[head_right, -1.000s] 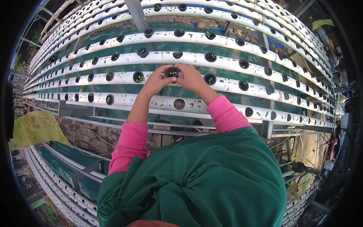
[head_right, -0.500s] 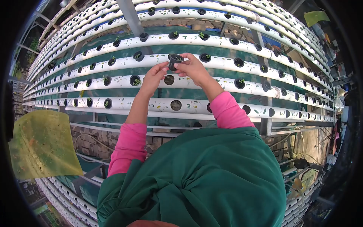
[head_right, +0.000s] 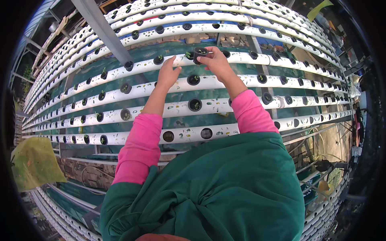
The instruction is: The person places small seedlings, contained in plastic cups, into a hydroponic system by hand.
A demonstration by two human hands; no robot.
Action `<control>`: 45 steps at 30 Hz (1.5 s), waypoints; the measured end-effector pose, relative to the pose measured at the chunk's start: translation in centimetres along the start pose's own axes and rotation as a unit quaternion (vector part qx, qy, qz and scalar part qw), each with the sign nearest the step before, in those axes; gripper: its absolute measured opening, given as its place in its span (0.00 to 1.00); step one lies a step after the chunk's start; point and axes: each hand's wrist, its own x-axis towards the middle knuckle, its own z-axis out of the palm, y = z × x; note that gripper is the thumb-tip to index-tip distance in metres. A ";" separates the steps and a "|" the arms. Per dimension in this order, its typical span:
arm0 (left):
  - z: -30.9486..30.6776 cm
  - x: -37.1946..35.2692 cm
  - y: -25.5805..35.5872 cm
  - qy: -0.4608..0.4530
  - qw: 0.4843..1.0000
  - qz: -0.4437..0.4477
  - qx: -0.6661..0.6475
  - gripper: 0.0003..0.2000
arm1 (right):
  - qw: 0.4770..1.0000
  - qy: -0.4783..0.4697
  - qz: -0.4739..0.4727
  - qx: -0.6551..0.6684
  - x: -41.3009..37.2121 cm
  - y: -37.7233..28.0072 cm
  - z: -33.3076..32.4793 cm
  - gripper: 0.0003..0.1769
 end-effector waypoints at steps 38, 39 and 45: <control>4.7 3.9 0.0 0.014 0.925 -0.012 0.380 0.26 | 0.885 0.190 -0.160 -0.393 30.7 9.7 -10.9 0.38; 4.7 3.9 0.0 0.014 0.925 -0.015 0.381 0.26 | 0.886 0.187 -0.161 -0.392 30.8 9.8 -10.9 0.38; 4.6 4.1 0.0 0.000 0.918 -0.015 0.396 0.25 | 0.876 0.188 -0.086 -0.436 29.3 7.0 -9.8 0.51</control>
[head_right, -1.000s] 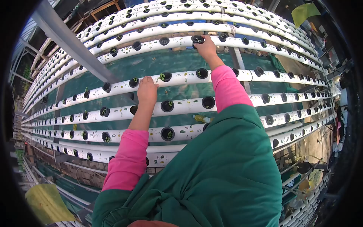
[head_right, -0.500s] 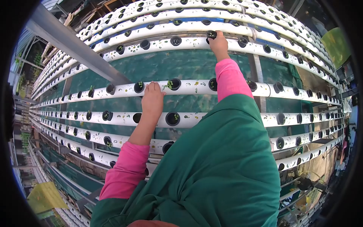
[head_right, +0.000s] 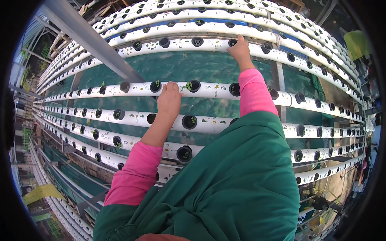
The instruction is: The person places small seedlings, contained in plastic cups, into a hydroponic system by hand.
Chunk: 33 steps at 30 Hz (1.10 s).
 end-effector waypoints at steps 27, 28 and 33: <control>2.5 0.0 -0.3 0.087 0.995 -0.009 -0.042 0.24 | 0.948 -0.258 -0.131 0.132 -3.3 -20.0 13.8 0.31; 2.5 -0.1 -0.2 0.082 0.996 -0.011 -0.045 0.24 | 0.948 -0.258 -0.132 0.130 -3.6 -19.5 13.3 0.31; 2.3 -0.1 0.0 0.061 0.998 -0.015 -0.024 0.26 | 0.940 -0.223 -0.208 0.154 -4.9 -17.1 11.6 0.27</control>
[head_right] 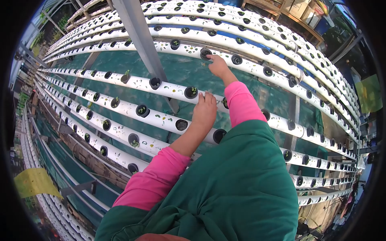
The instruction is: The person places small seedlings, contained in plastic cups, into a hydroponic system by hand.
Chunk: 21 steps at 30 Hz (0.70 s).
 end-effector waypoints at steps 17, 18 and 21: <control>0.3 0.0 -0.2 0.003 1.000 0.007 -0.013 0.25 | 0.996 -0.008 0.067 0.060 -2.2 -5.2 -6.7 0.22; 0.4 0.1 -0.2 0.004 1.000 0.008 -0.013 0.25 | 0.996 -0.008 0.067 0.060 -2.7 -6.0 -7.7 0.22; 0.7 0.2 -0.3 -0.002 1.000 0.006 -0.004 0.25 | 0.993 -0.015 0.092 0.076 -4.9 -8.2 -9.8 0.21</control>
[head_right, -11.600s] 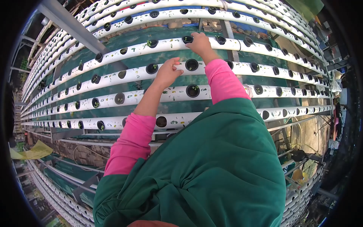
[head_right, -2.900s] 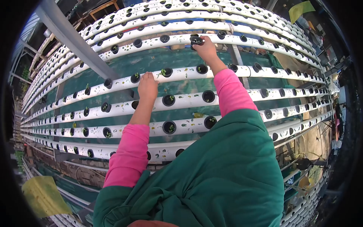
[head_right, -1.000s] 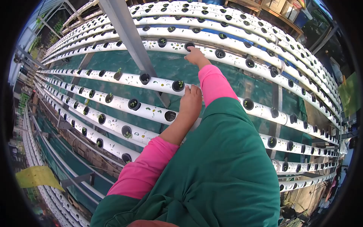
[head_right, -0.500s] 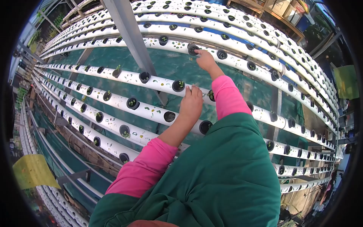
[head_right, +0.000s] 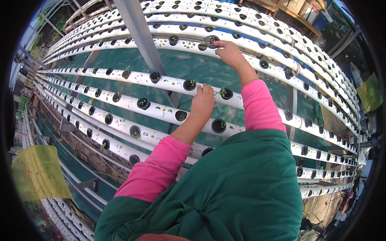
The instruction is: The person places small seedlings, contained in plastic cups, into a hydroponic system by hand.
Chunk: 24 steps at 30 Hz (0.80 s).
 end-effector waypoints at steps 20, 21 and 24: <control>-6.4 -0.4 -4.8 -0.118 0.925 0.011 -0.360 0.34 | 1.000 -0.017 -0.025 -0.004 -14.1 -7.2 1.7 0.24; -6.8 -0.9 -5.2 -0.065 0.904 -0.003 -0.423 0.35 | 0.999 -0.012 -0.031 -0.001 -14.5 -7.2 2.1 0.24; -11.0 -2.6 -7.4 -0.005 0.887 -0.043 -0.461 0.37 | 0.999 0.005 -0.037 0.005 -15.6 -8.1 3.4 0.23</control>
